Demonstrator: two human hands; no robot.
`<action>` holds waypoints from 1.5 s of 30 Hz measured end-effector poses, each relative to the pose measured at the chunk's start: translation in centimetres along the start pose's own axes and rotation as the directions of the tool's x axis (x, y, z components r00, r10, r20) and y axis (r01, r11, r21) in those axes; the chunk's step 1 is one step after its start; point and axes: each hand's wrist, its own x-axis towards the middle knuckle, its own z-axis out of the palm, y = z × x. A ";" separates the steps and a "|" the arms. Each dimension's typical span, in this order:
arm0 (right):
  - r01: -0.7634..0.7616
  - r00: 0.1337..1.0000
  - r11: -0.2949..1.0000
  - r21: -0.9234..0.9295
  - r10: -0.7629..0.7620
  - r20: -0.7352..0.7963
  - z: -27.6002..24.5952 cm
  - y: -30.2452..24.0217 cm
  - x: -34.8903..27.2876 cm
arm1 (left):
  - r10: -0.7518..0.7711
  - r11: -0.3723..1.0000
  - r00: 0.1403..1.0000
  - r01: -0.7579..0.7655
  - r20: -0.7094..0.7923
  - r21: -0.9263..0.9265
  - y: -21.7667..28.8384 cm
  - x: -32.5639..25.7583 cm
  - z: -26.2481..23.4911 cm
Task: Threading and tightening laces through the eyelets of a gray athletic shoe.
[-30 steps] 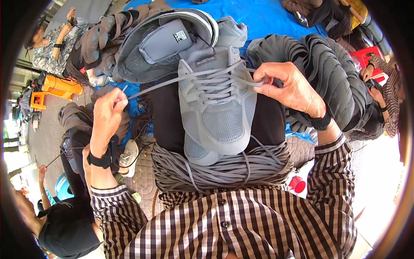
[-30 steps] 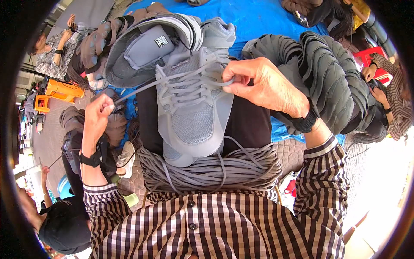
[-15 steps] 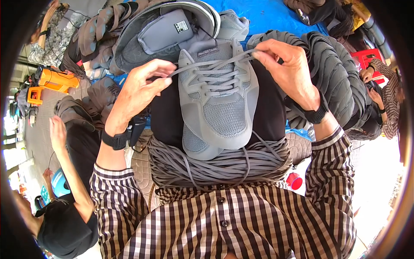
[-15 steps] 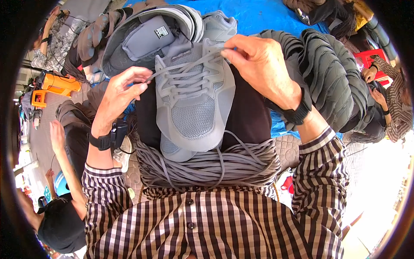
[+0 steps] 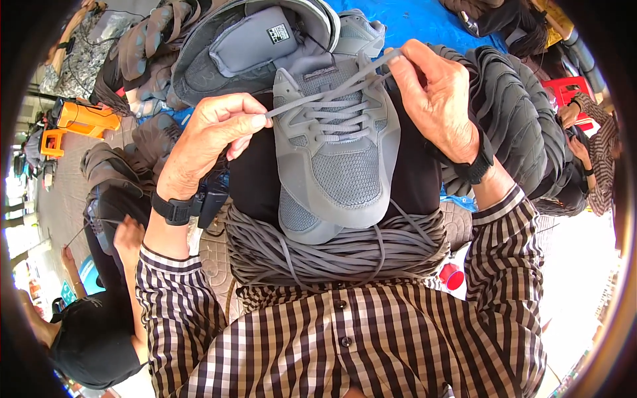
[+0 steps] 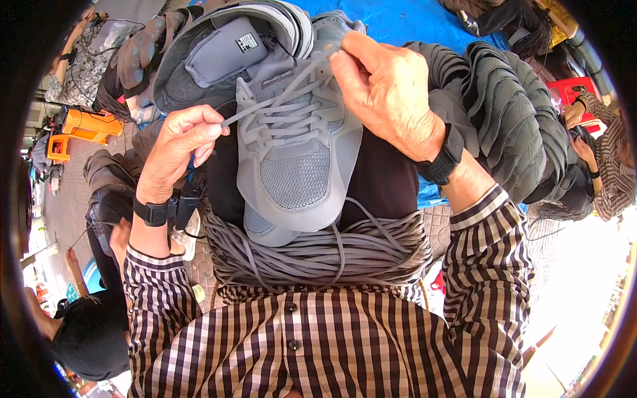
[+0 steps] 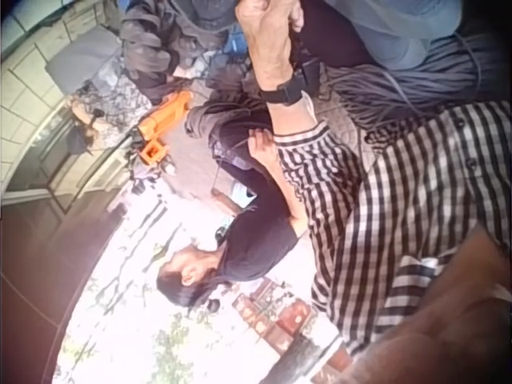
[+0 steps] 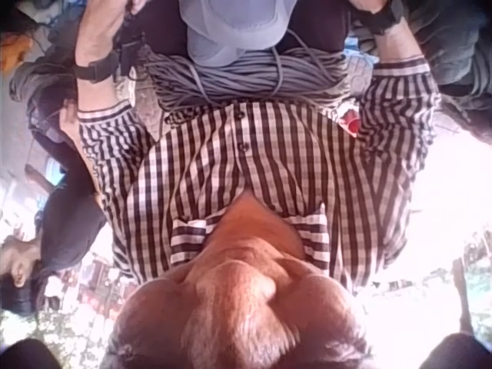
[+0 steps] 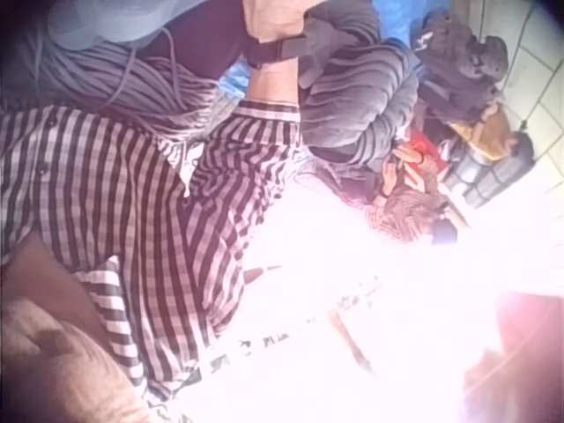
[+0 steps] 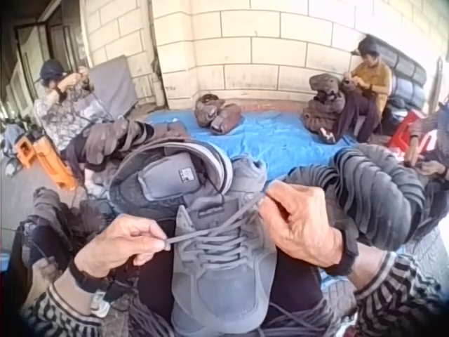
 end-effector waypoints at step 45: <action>-0.596 0.722 0.513 0.617 0.007 0.691 -1.7 -10.2 8.4 | 0.387 0.919 0.918 -0.392 -0.082 -0.052 12.0 -4.6 1.0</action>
